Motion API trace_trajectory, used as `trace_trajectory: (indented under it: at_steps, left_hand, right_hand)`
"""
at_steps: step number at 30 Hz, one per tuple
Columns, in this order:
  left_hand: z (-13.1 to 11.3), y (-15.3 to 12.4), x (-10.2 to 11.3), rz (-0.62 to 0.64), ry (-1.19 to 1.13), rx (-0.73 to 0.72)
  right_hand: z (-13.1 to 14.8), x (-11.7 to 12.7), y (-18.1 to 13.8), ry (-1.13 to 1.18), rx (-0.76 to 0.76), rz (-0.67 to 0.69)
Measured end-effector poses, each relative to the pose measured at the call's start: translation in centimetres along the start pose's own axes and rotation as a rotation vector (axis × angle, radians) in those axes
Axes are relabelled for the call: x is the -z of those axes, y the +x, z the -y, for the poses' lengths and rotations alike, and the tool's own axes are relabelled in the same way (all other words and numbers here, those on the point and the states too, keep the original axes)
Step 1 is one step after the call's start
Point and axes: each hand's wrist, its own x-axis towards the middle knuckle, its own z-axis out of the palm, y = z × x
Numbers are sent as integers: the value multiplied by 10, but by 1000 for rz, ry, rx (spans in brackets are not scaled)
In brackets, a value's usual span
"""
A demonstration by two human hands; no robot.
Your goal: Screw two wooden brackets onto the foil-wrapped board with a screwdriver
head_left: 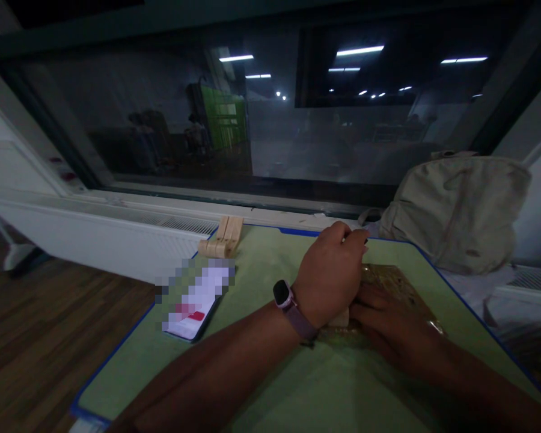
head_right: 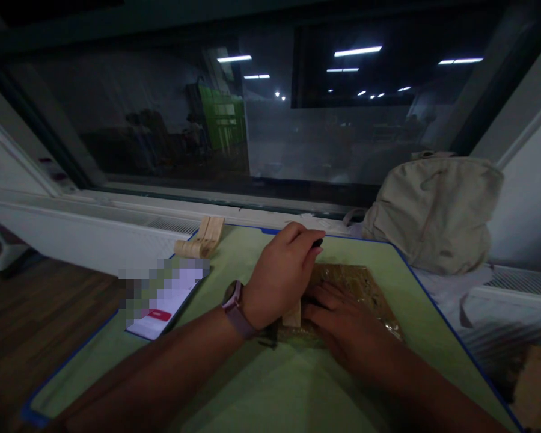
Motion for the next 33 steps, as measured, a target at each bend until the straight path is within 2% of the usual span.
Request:
trace_trajectory:
  at_steps: [8,15,22,28,33]
  left_hand:
    - [0,1,2,3,11,-12]
    - [2,4,7,-3,-7,34]
    - [9,8,13,-69,-98,56]
    - [10,8,14,-35,-104,110]
    - [11,7,13,-41,-94,52]
  right_hand:
    - [5,3,2,-8,11,-6]
    - [4,4,3,-14,13,13]
    - [6,6,4,-31,-6,13]
    - [11,9,6,-38,-38,51]
    - [10,9,7,-27,-39,64]
